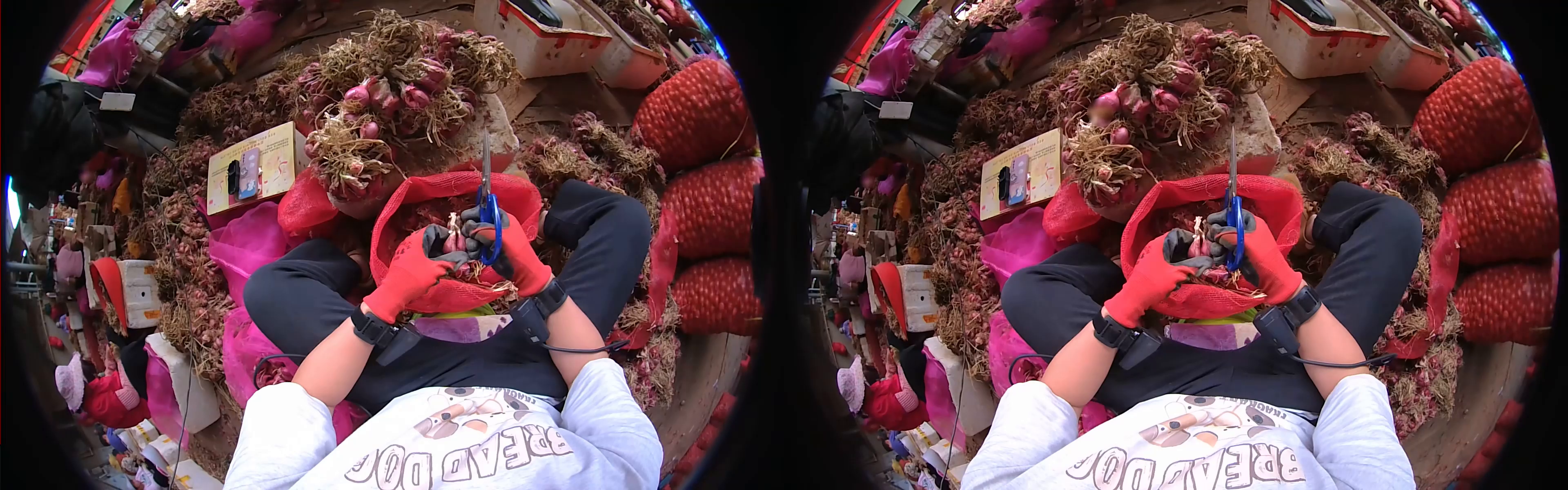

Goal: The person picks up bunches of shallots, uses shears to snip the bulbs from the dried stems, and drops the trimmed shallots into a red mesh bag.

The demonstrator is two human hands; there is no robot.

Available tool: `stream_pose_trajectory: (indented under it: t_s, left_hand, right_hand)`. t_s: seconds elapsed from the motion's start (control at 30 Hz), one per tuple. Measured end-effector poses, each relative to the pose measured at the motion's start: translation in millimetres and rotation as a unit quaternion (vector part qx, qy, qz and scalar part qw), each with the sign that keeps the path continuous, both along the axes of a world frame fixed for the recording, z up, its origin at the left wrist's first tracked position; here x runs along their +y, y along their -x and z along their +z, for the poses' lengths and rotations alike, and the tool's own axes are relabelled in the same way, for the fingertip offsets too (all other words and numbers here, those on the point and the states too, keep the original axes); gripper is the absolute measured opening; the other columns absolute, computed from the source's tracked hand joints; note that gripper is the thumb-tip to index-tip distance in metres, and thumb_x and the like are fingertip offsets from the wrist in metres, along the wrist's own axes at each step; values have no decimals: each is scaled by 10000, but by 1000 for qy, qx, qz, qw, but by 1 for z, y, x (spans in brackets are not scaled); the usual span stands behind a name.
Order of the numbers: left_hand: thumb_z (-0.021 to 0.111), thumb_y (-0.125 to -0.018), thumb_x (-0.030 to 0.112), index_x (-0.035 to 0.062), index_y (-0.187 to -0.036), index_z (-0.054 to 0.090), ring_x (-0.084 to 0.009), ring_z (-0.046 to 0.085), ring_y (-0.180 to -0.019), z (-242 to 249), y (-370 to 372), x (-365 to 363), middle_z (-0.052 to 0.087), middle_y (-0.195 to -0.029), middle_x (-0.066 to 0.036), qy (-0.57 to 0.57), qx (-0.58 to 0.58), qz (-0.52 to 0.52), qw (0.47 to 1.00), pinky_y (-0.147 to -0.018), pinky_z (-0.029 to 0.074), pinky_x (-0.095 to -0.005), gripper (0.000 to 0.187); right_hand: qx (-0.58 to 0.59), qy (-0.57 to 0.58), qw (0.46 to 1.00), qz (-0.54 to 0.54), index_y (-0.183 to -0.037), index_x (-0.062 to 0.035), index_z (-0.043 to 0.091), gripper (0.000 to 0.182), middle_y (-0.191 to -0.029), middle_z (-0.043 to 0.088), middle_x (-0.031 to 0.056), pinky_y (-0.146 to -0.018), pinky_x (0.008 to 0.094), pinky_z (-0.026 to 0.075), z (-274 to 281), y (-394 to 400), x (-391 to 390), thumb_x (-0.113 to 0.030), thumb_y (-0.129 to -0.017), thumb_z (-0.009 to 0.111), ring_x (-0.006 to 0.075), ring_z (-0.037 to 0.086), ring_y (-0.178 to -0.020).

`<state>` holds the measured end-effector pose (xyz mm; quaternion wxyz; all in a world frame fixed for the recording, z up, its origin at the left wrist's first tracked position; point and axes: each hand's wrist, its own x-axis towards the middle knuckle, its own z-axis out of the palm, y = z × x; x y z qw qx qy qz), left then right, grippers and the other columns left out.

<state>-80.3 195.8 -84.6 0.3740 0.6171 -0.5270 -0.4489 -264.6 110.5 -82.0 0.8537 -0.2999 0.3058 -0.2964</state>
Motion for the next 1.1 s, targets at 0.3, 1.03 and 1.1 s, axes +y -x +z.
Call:
stream_pose_trajectory:
  t_s: [0.3,1.03,1.1]
  left_hand:
    - [808,-634,232,77,-890,537,-327,600,-833,21,18,1,551,-953,-118,11,-355,-11,935,-686,485,-432,404]
    - [537,-972,223,70,-1226,519,-120,582,-1007,29,-18,-6,565,-1128,-31,-101,451,25,886,-831,510,-263,297]
    - [570,-954,190,60,-1206,540,-110,585,-945,33,-13,-8,569,-1096,-18,-134,416,61,897,-812,508,-253,285]
  right_hand:
    - [279,274,920,-37,-1068,-3,546,254,-974,625,51,-760,260,512,-25,-21,18,21,-822,604,122,609,-847]
    - [71,95,993,-20,-1067,-19,620,242,-887,635,20,-648,229,476,17,-9,7,-95,-844,673,65,579,-724]
    - [127,155,980,-16,-1057,-11,624,241,-892,646,26,-686,243,479,17,-10,8,-99,-840,678,71,586,-756]
